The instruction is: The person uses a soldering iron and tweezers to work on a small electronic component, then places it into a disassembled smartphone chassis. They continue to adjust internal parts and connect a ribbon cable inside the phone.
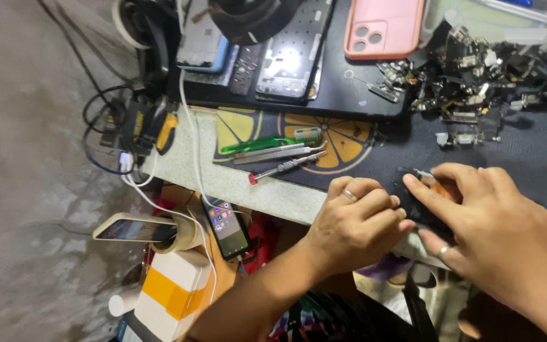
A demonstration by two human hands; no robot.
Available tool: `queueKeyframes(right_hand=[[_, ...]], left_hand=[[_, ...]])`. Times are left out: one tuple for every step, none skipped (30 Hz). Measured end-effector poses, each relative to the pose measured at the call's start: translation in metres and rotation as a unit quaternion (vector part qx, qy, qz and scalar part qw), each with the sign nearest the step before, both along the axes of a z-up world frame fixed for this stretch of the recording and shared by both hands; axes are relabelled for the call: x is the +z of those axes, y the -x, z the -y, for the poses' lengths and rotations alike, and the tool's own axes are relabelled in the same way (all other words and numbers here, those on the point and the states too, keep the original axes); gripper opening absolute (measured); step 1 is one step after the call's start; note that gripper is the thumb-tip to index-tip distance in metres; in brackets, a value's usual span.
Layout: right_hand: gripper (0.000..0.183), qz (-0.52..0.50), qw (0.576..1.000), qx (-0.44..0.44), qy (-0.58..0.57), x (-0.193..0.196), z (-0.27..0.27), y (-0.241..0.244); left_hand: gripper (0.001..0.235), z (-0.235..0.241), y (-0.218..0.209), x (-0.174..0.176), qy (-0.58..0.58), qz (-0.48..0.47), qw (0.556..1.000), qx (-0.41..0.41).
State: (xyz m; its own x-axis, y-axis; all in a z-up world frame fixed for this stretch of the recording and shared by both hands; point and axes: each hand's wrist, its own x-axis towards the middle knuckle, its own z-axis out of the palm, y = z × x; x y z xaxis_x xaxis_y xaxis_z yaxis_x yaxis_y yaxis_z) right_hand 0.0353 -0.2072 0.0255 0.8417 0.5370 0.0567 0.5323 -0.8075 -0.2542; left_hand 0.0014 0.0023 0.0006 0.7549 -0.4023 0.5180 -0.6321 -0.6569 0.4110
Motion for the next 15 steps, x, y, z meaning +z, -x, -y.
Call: queueKeyframes(right_hand=[[0.069, 0.0, 1.0, -0.008, 0.004, 0.001, -0.001, -0.002], [0.068, 0.002, 1.0, -0.019, 0.011, 0.003, -0.002, -0.003], [0.068, 0.003, 0.999, -0.03, 0.018, 0.004, -0.002, -0.004], [0.069, 0.021, 0.999, -0.034, -0.007, 0.004, -0.002, -0.001], [0.07, 0.038, 0.998, -0.039, -0.033, 0.005, -0.002, 0.005], [0.071, 0.068, 0.994, -0.049, -0.062, 0.004, -0.003, 0.004], [0.073, 0.078, 0.988, -0.062, -0.119, 0.003, -0.005, 0.004], [0.075, 0.085, 0.979, -0.071, -0.172, 0.006, -0.007, 0.003], [0.076, 0.092, 0.967, -0.079, -0.225, 0.009, -0.01, 0.0], [0.077, 0.084, 0.964, -0.087, -0.238, 0.008, -0.012, 0.002], [0.077, 0.075, 0.96, -0.095, -0.251, 0.006, -0.014, 0.003], [0.078, 0.066, 0.956, -0.104, -0.264, 0.002, -0.016, 0.004], [0.078, 0.038, 0.95, -0.125, -0.284, -0.003, -0.017, 0.003], [0.079, 0.009, 0.942, -0.146, -0.303, -0.009, -0.016, 0.001], [0.079, -0.021, 0.932, -0.166, -0.32, -0.016, -0.015, -0.004]], left_hand=[[0.014, -0.002, -0.001, 0.001, 0.047, -0.016, 0.999, 0.001], [0.016, -0.003, -0.003, 0.001, 0.097, -0.03, 0.995, 0.0], [0.019, -0.003, -0.005, 0.001, 0.146, -0.045, 0.988, -0.002], [0.021, -0.001, 0.001, 0.0, 0.21, -0.073, 0.974, 0.038], [0.023, 0.003, 0.007, -0.001, 0.273, -0.1, 0.954, 0.078], [0.026, 0.006, 0.004, -0.003, 0.331, -0.117, 0.93, 0.107], [0.033, 0.009, 0.001, -0.005, 0.403, -0.183, 0.893, 0.085], [0.041, 0.013, -0.004, -0.004, 0.471, -0.25, 0.843, 0.064], [0.049, 0.016, -0.01, -0.003, 0.534, -0.314, 0.784, 0.04], [0.044, 0.02, -0.012, -0.005, 0.559, -0.339, 0.756, 0.028], [0.04, 0.022, -0.014, -0.009, 0.583, -0.363, 0.726, 0.016], [0.036, 0.024, -0.017, -0.013, 0.605, -0.388, 0.695, 0.003], [0.031, 0.024, -0.019, -0.017, 0.608, -0.392, 0.69, -0.007], [0.027, 0.023, -0.023, -0.022, 0.611, -0.397, 0.685, -0.017], [0.023, 0.021, -0.026, -0.026, 0.614, -0.401, 0.68, -0.026]])
